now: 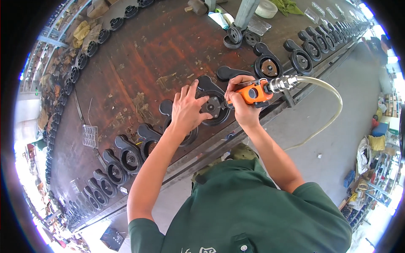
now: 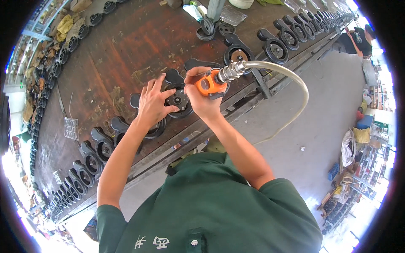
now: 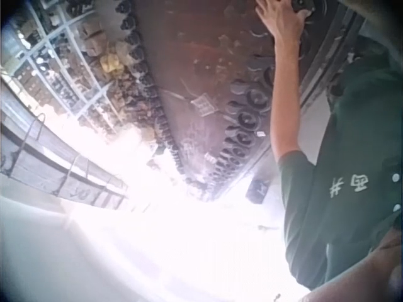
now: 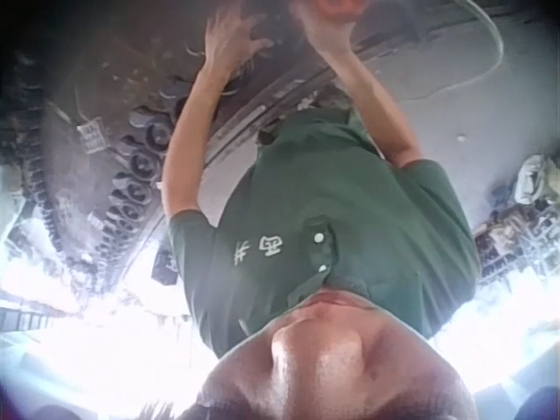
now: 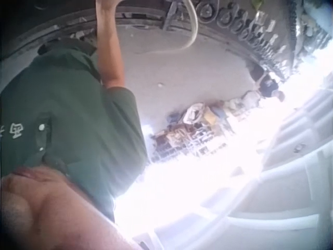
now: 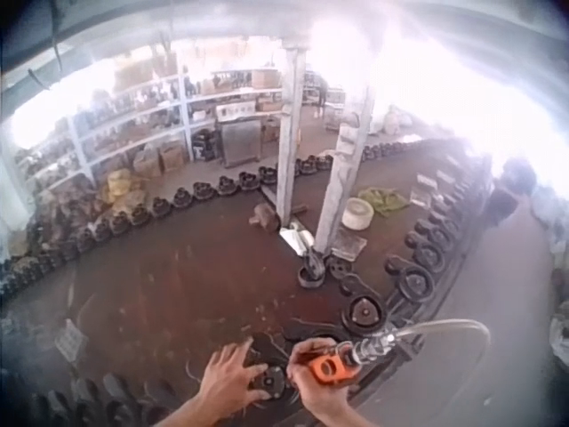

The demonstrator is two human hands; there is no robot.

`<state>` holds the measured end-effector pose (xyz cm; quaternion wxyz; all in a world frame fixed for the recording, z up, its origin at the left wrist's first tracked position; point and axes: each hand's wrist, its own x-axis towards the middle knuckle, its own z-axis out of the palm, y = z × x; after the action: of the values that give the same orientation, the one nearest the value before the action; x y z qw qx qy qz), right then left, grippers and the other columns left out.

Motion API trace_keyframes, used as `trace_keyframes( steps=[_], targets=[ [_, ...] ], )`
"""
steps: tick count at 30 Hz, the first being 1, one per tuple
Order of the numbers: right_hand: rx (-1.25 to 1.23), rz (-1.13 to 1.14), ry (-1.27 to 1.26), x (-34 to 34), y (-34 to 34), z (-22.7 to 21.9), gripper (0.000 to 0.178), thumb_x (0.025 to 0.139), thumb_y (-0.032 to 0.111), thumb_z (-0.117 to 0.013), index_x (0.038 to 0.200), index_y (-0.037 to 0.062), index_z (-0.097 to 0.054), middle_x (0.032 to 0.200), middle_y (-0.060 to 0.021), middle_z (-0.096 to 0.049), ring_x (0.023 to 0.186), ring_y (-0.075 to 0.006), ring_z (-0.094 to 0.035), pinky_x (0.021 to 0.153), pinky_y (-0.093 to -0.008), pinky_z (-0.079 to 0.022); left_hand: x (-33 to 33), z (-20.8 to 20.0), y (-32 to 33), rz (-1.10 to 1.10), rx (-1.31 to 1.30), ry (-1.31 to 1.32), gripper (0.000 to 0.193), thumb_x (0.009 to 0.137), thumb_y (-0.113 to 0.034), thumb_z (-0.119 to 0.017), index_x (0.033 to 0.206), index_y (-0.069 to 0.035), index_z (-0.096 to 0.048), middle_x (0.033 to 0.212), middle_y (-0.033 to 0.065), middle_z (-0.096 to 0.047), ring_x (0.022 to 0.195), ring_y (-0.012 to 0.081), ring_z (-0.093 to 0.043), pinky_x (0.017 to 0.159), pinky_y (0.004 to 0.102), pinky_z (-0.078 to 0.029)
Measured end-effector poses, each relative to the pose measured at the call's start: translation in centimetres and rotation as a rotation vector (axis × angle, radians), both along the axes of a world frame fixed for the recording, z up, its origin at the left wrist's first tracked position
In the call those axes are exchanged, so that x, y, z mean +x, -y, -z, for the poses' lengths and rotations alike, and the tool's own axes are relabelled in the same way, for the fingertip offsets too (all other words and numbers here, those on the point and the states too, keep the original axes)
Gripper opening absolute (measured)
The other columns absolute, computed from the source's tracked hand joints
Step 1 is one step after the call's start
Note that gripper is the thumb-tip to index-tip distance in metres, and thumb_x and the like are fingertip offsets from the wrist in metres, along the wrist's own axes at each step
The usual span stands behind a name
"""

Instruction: The person assembles metal housing components by placing a circular metal piece into each housing on a conveyor line and securing them using a pneumatic screwdriver.

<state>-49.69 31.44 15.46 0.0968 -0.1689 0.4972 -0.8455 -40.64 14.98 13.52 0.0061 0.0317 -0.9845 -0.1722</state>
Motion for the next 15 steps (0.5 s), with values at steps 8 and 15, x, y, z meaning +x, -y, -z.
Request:
trace_keyframes(
  steps=[8,15],
  targets=[
    [0.122,-0.017,-0.051,0.2,1.2,2.0,0.027,0.079,-0.013,-0.063,0.103,-0.0014,-0.062,0.09,-0.0057,-0.066,0.078,-0.0101,-0.063,0.068,-0.0247,-0.052,-0.2,0.0,-1.2,-0.109,-0.043,0.121,0.052,0.067,-0.043,-0.087,0.111,-0.015,-0.079,0.096,0.0093,-0.067,0.107,0.0287,-0.058,0.09,0.0421,-0.048],
    [0.072,-0.055,-0.063,-0.5,1.7,1.9,0.026,0.079,-0.014,-0.061,0.102,-0.0026,-0.06,0.088,-0.0069,-0.065,0.073,-0.0103,-0.063,0.062,-0.0234,-0.052,-0.5,0.9,-1.7,-0.106,-0.115,0.188,0.043,0.07,-0.043,-0.086,0.101,-0.014,-0.08,0.092,0.0077,-0.069,0.102,0.0266,-0.062,0.087,0.0407,-0.048]
  ],
)
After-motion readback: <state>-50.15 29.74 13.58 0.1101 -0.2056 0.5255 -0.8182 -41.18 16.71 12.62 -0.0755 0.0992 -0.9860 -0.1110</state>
